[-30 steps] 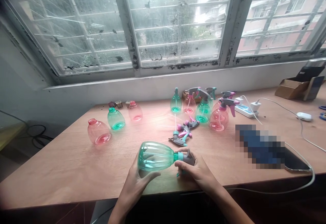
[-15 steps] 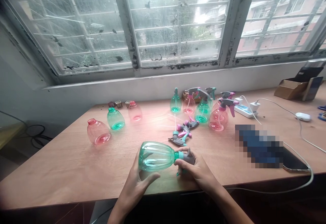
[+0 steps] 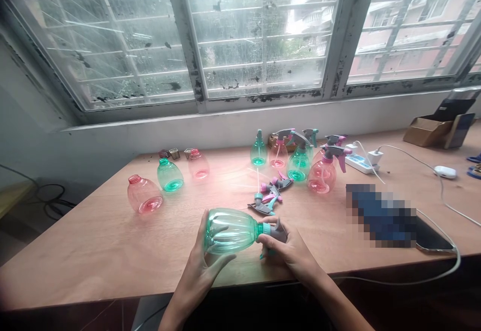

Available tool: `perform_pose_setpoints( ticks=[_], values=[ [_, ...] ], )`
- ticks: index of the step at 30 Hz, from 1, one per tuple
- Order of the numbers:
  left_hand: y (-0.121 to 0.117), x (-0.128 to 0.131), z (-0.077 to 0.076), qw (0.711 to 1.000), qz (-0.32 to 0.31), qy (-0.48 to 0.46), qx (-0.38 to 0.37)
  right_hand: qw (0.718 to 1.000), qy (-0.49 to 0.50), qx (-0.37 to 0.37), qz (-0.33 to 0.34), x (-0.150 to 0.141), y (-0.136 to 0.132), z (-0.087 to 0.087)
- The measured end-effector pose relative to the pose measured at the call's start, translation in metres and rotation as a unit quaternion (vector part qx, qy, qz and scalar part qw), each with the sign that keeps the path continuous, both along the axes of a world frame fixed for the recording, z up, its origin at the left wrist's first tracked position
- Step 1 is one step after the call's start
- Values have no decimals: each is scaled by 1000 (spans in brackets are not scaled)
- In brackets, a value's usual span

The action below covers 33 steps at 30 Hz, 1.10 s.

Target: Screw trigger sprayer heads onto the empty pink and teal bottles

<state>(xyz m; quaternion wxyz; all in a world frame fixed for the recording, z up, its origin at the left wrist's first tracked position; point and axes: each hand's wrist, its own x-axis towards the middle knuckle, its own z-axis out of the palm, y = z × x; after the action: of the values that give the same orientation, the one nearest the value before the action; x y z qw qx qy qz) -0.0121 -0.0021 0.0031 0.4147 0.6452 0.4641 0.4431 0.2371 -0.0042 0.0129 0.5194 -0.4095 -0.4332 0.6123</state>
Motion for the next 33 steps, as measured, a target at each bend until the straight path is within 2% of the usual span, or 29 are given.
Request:
perform_pose_setpoints(
  ticks=[8,16,27,33],
  values=[
    [-2,2,12,999,-24,-31,-27,1000,-14,20,4,0,-2,3],
    [-2,1,5,999,-22,23,-15,999,25,35,-13,2,3,-11],
    [-2,1,4,999,-30,13,-9,999,7,30,-12,3,2,-11],
    [2,1,-3,999,-18,32,15,999,29,34,-16,3,3,-14]
  ],
)
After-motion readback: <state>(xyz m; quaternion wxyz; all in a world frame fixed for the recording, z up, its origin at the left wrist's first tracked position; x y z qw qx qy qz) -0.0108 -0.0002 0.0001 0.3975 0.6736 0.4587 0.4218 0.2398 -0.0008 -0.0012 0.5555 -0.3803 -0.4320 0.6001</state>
